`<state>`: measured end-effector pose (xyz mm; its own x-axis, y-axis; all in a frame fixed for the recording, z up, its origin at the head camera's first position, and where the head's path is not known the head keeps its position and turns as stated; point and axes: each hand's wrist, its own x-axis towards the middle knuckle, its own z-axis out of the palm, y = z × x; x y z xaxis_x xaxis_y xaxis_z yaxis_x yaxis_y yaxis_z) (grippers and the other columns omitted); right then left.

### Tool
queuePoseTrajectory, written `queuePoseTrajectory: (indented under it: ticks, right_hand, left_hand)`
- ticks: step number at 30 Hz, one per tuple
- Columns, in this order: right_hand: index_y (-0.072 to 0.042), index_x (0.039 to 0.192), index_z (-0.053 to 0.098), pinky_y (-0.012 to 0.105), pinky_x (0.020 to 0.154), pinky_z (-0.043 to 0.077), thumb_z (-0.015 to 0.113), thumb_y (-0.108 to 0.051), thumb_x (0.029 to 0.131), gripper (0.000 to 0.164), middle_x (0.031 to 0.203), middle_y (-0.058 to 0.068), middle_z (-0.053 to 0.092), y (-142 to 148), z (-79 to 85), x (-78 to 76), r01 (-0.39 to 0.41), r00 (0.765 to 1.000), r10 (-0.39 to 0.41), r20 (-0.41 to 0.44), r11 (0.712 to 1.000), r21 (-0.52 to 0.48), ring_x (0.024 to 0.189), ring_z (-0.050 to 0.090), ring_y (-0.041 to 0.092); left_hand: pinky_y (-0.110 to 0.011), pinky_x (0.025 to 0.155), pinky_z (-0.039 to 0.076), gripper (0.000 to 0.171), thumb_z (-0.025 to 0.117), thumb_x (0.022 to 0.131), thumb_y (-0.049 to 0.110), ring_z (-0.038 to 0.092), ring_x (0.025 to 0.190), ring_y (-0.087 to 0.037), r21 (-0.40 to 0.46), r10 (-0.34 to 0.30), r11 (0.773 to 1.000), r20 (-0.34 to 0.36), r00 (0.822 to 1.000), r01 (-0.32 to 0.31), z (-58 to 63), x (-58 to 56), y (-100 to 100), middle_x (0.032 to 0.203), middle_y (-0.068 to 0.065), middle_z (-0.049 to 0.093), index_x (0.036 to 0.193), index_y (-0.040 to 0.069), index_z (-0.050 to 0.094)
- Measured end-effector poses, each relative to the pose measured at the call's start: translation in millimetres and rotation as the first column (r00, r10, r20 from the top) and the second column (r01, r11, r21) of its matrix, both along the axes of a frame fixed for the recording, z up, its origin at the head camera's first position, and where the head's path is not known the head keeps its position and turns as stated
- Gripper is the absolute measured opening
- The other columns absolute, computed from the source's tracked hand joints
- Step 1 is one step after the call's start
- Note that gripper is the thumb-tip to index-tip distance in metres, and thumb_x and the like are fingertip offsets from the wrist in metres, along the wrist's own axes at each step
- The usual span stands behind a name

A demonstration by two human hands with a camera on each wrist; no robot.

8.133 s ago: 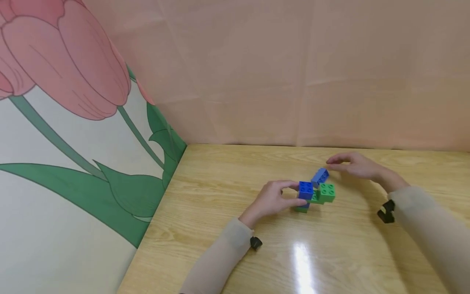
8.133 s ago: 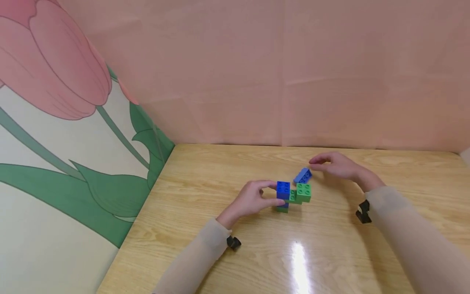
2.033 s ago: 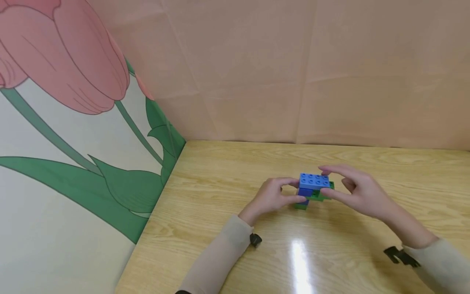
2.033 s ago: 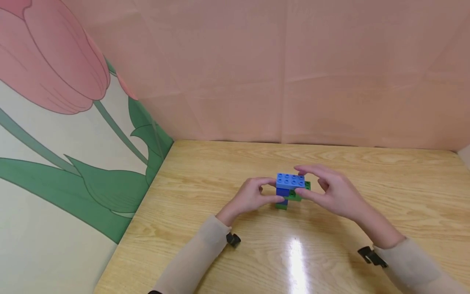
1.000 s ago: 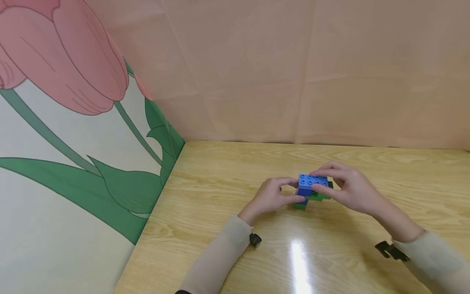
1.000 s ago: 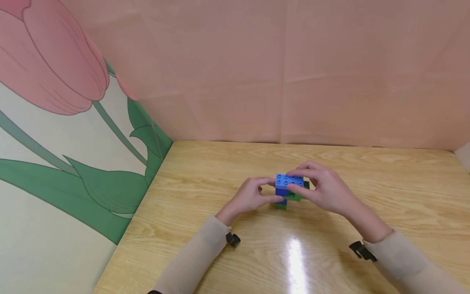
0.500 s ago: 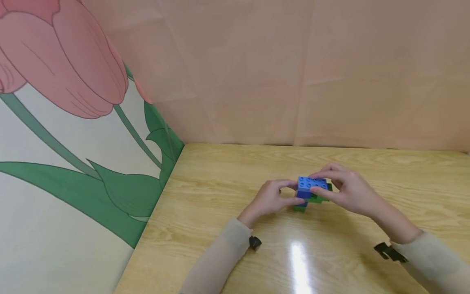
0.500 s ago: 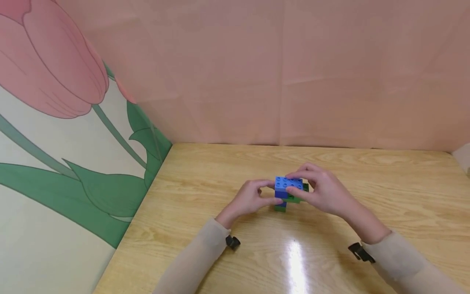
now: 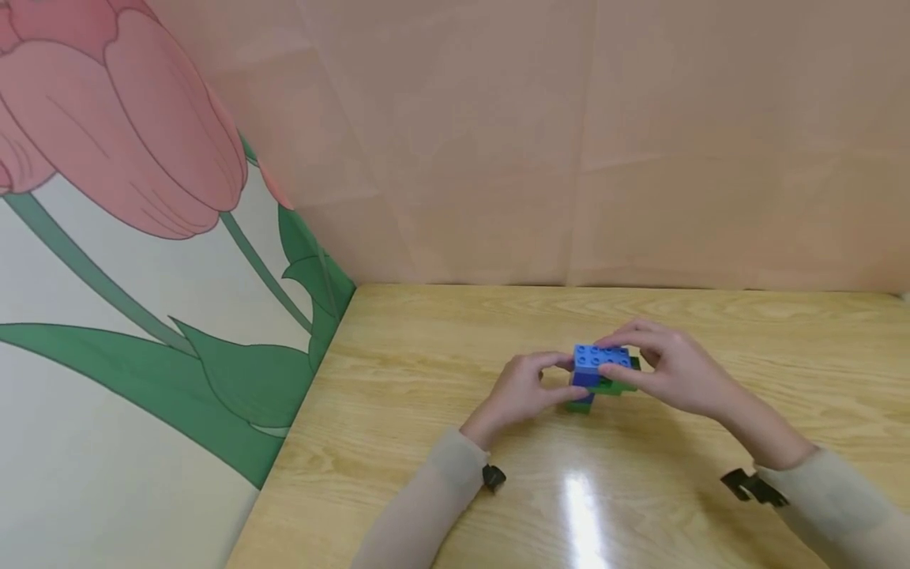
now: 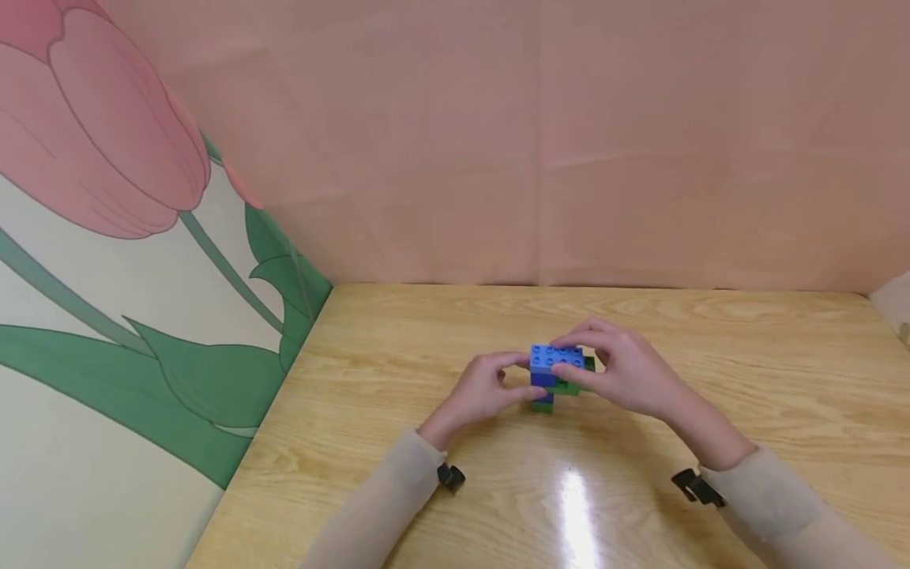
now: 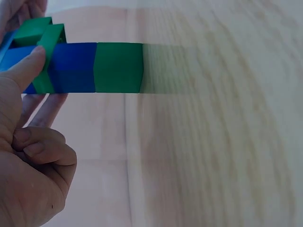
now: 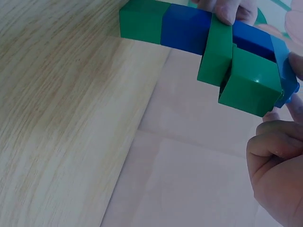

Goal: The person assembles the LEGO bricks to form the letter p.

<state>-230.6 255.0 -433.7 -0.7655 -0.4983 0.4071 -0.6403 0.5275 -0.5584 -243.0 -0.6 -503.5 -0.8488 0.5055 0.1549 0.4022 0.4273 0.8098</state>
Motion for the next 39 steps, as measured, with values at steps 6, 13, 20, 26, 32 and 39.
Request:
queuePoseTrajectory:
  ticks: [6,13,20,26,32,39]
  right_hand:
    - [-0.023,0.138,0.065,0.025,0.045,0.034,0.090,-0.021,0.084,0.060,0.117,-0.008,0.067,8.9,-5.4,2.8,0.025,0.997,-0.022,0.080,0.999,-0.028,0.053,0.031,0.003]
    - [-0.021,0.128,0.063,0.026,0.045,0.035,0.091,-0.018,0.083,0.053,0.119,-0.001,0.069,29.4,-19.1,11.7,0.078,0.990,-0.070,0.123,0.995,-0.056,0.050,0.034,0.002]
    - [-0.020,0.123,0.065,0.024,0.043,0.034,0.088,-0.006,0.083,0.048,0.090,-0.010,0.068,34.7,-34.4,14.7,0.043,0.997,-0.036,0.075,0.994,-0.100,0.046,0.030,-0.002]
    - [-0.020,0.124,0.067,0.024,0.044,0.034,0.086,-0.003,0.084,0.048,0.070,-0.015,0.055,32.5,-38.3,13.7,0.059,0.997,-0.054,0.050,0.992,-0.113,0.046,0.029,-0.001]
    - [-0.022,0.128,0.068,0.024,0.040,0.031,0.084,-0.009,0.088,0.045,0.059,-0.015,0.038,29.3,-35.2,9.7,0.088,0.996,-0.085,0.041,0.992,-0.086,0.045,0.027,-0.001]
    - [-0.022,0.132,0.068,0.023,0.056,0.041,0.093,-0.015,0.080,0.058,0.111,-0.011,0.066,28.8,-32.2,0.9,0.081,0.996,-0.081,-0.042,0.997,0.009,0.070,0.045,-0.001]
  left_hand:
    - [-0.037,0.097,0.051,0.063,0.076,0.092,0.052,0.060,0.124,-0.009,-0.032,0.062,0.998,0.004,0.998,-0.061,-1.1,7.5,-1.6,0.125,0.021,0.067,0.148,0.029,0.057]
    - [-0.040,0.107,0.045,0.066,0.078,0.090,0.054,0.055,0.130,-0.005,-0.079,0.092,0.992,-0.023,0.996,-0.093,-2.4,9.9,-3.7,0.126,0.019,0.069,0.147,0.028,0.056]
    - [-0.031,0.104,0.046,0.049,0.075,0.094,0.048,0.058,0.122,0.001,-0.089,0.040,0.995,-0.068,0.997,-0.046,-5.7,8.7,-3.3,0.124,0.019,0.069,0.137,0.027,0.065]
    - [-0.032,0.104,0.047,0.043,0.071,0.097,0.049,0.061,0.119,0.000,-0.105,0.039,0.993,-0.077,0.996,-0.047,-4.4,9.9,-1.8,0.120,0.019,0.069,0.133,0.027,0.067]
    - [-0.027,0.088,0.051,0.041,0.071,0.097,0.050,0.067,0.111,-0.012,-0.090,0.055,0.994,-0.014,0.998,-0.056,3.7,15.3,-3.1,0.108,0.019,0.070,0.129,0.024,0.069]
    - [-0.026,0.080,0.051,0.038,0.074,0.096,0.046,0.067,0.099,-0.010,-0.026,0.048,0.999,0.107,0.993,-0.045,12.9,14.6,-7.3,0.097,0.018,0.070,0.121,0.017,0.074]
